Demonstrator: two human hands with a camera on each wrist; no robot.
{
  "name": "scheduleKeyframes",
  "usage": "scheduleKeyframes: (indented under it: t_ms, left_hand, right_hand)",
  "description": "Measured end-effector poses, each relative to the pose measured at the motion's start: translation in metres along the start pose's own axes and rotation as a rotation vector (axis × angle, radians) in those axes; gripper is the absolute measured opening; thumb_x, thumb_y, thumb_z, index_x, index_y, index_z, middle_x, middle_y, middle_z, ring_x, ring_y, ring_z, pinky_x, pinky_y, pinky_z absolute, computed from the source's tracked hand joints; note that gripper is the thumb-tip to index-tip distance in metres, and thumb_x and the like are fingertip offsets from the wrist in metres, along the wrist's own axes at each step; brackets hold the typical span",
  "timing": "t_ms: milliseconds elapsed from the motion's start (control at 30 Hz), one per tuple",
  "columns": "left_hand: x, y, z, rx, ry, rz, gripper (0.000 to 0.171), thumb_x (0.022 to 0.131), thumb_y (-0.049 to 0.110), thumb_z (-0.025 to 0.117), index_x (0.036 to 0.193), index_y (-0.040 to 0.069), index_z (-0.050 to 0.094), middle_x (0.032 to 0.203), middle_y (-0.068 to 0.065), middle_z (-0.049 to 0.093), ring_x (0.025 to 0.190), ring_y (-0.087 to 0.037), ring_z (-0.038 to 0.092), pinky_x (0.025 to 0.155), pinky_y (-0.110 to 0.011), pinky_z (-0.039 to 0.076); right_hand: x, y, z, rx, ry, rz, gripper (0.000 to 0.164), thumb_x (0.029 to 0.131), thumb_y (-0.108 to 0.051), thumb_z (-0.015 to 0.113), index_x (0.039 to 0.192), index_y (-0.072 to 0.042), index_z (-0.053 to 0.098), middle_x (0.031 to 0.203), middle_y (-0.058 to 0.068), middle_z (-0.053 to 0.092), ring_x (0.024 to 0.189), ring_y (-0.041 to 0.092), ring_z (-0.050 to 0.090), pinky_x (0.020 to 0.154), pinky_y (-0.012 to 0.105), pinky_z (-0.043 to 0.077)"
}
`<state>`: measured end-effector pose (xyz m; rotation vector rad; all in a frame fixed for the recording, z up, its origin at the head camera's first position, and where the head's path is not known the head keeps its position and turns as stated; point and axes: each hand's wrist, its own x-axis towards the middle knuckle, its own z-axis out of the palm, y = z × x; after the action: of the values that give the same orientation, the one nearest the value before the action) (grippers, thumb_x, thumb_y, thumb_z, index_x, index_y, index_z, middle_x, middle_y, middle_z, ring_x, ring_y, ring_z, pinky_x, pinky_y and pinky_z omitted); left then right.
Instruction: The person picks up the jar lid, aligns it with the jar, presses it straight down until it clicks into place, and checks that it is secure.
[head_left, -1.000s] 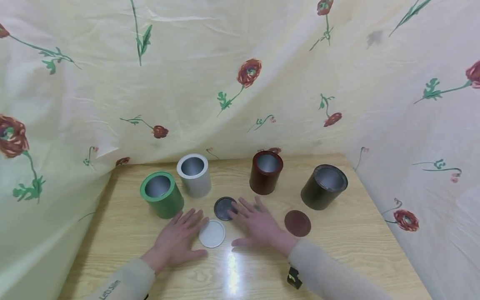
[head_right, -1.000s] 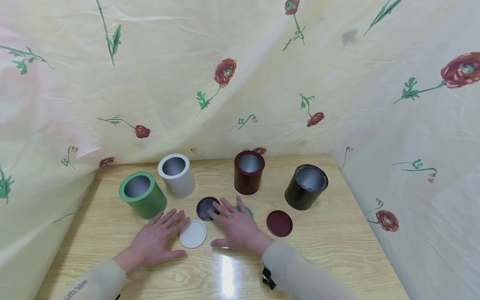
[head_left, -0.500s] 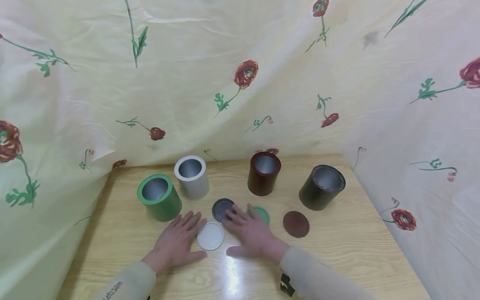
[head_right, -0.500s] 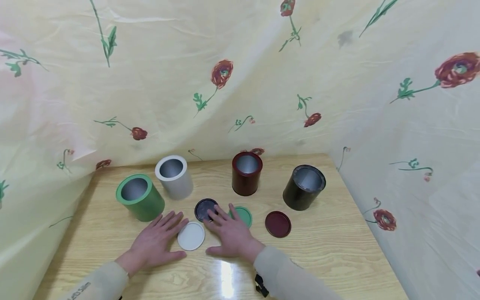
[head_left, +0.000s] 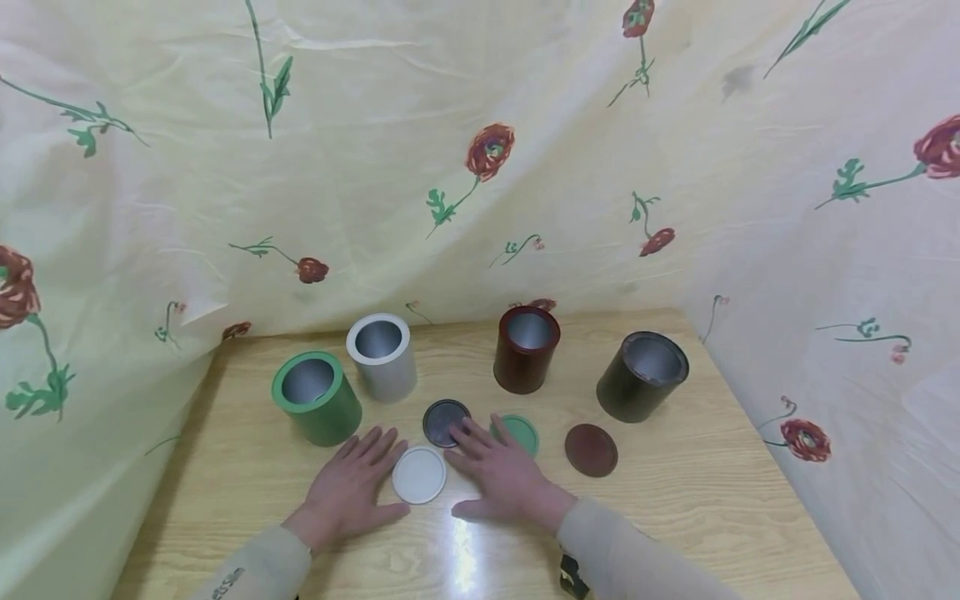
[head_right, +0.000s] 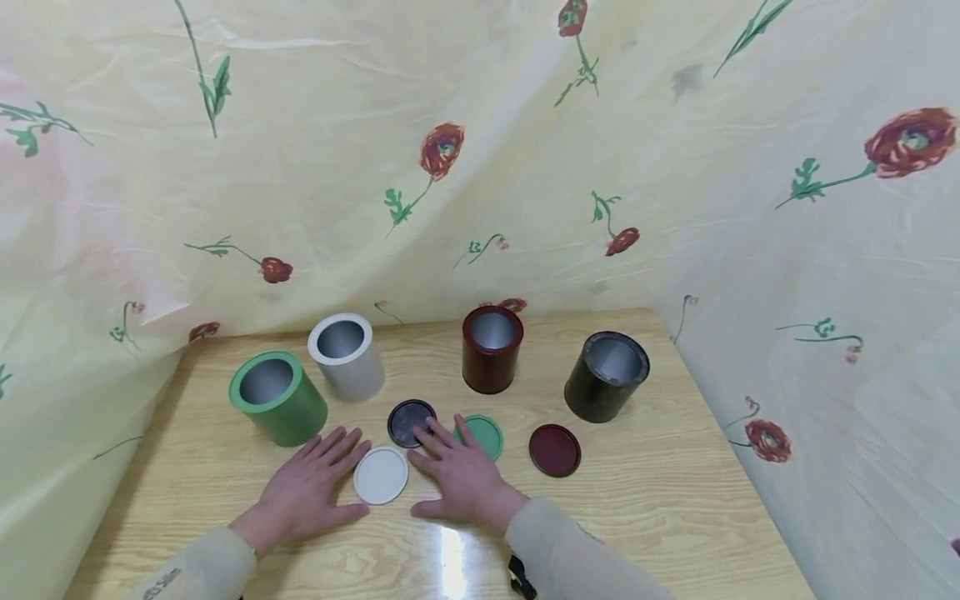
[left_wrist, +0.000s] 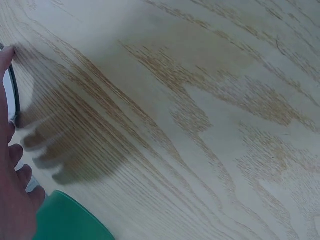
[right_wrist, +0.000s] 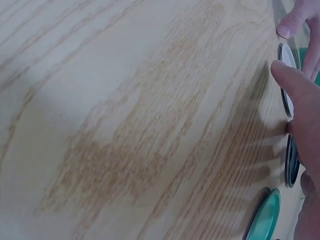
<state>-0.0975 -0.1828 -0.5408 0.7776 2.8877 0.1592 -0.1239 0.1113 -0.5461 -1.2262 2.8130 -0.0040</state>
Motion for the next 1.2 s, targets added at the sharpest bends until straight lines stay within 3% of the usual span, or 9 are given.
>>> scheduleKeyframes:
  t_ms: [300, 533, 833, 1200]
  left_hand:
    - [0.0, -0.001, 0.003, -0.005, 0.009, -0.003, 0.092, 0.094, 0.074, 0.061, 0.161, 0.013, 0.049, 0.169, -0.013, 0.042, 0.157, -0.038, 0.036, 0.126, -0.059, 0.034]
    - [0.0, -0.001, 0.004, -0.008, 0.044, 0.02, 0.089, 0.093, 0.074, 0.064, 0.159, 0.015, 0.052, 0.167, -0.014, 0.044, 0.156, -0.039, 0.038, 0.124, -0.059, 0.036]
    - [0.007, -0.007, 0.01, 0.033, 0.085, 0.061, 0.088, 0.09, 0.074, 0.068, 0.154, 0.015, 0.059, 0.165, -0.015, 0.047, 0.154, -0.039, 0.041, 0.123, -0.058, 0.039]
    - [0.012, -0.01, 0.013, 0.039, 0.112, 0.105, 0.088, 0.089, 0.078, 0.066, 0.148, 0.013, 0.066, 0.163, -0.016, 0.05, 0.151, -0.039, 0.046, 0.123, -0.057, 0.04]
  right_hand:
    - [0.002, 0.001, 0.004, 0.024, 0.047, -0.005, 0.079, 0.097, -0.075, 0.057, 0.157, -0.024, 0.056, 0.171, 0.009, 0.037, 0.161, 0.034, 0.027, 0.127, 0.069, 0.022]
    - [0.006, 0.0, 0.005, 0.043, 0.007, 0.02, 0.078, 0.098, -0.076, 0.054, 0.159, -0.027, 0.053, 0.174, 0.005, 0.032, 0.164, 0.03, 0.019, 0.13, 0.065, 0.016]
    - [0.01, -0.002, 0.004, 0.054, 0.06, 0.007, 0.077, 0.097, -0.073, 0.059, 0.155, -0.023, 0.059, 0.173, 0.006, 0.034, 0.163, 0.033, 0.022, 0.129, 0.065, 0.019]
    - [0.015, -0.007, 0.003, 0.19, 0.123, 0.002, 0.074, 0.089, -0.061, 0.08, 0.145, -0.013, 0.069, 0.172, 0.009, 0.037, 0.163, 0.038, 0.023, 0.128, 0.066, 0.023]
